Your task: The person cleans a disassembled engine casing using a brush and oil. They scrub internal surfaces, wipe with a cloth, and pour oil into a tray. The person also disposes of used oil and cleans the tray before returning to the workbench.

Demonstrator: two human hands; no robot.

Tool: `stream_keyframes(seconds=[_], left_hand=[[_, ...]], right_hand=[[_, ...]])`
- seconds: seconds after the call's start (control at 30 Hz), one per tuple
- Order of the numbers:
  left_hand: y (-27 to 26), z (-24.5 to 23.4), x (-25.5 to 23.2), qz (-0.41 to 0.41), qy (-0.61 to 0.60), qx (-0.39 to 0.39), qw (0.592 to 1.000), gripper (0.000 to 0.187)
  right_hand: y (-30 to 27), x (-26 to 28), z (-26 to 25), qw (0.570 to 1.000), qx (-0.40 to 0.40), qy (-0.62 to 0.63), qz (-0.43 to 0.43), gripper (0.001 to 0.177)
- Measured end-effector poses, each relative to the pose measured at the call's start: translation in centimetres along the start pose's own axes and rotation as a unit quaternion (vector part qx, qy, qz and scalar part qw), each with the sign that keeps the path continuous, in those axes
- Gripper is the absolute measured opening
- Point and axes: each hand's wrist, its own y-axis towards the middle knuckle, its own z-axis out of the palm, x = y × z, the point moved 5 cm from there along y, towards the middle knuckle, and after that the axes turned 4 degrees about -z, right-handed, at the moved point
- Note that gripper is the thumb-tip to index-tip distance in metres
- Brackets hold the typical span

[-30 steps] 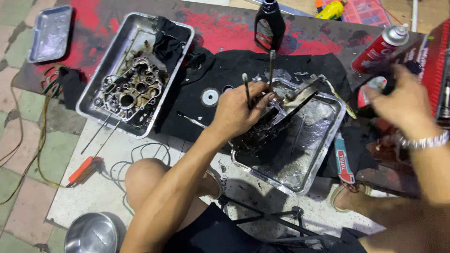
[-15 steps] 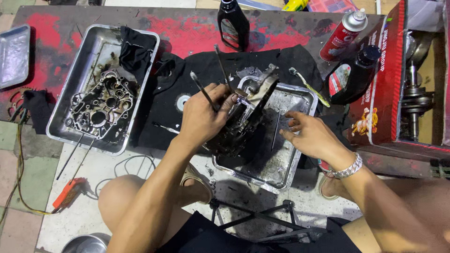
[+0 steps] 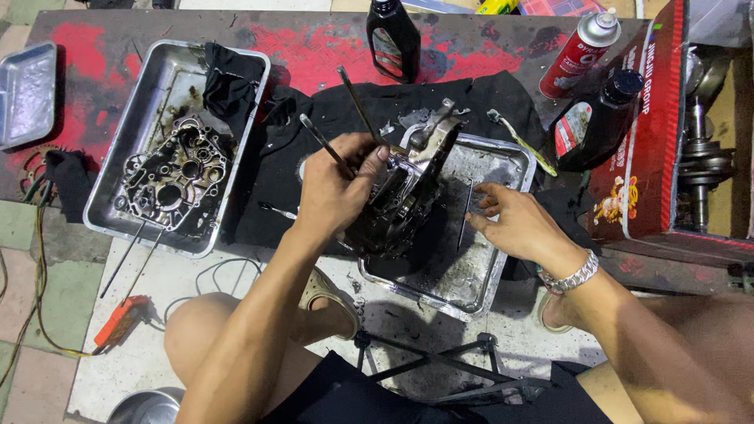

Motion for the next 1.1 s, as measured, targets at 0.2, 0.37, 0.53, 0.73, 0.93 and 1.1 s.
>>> stream_keyframes(seconds=[0.2,0.37,0.53,0.73,0.93,1.1], left_hand=[[-0.5,-1.3,-1.0,0.075,-0.057,-0.004,0.995,0.018],[-0.8,-1.3,-1.3,0.093,-0.079,0.044,0.992,0.019],[-1.2,-1.1,-2.1,0.127,-0.047,0.061,0.989,0.017],[-2.2,-1.0,-2.6,0.198,-0.014,0.027,0.980,0.016],[-3.7,-1.1,-2.6,0.306,-0.002,-0.003,0.952,0.016],[-4.9,-0.8,-3.1,0.343,0.019,-0.021,0.939,0.030]], right_hand=[[0.4,-0.1,0.1,0.994,-0.039,0.104,0.010,0.064],[1.0,0.3,0.1,0.938,-0.043,0.337,-0.072,0.073],[1.6,0.3,0.3,0.891,-0.060,0.445,-0.063,0.062],[1.2,0.6,0.0,0.894,-0.043,0.441,-0.067,0.045],[-0.4,1.5,-1.4,0.926,-0.081,0.355,-0.102,0.037],[-1.8,3.6,-5.0,0.907,-0.127,0.363,-0.173,0.054]])
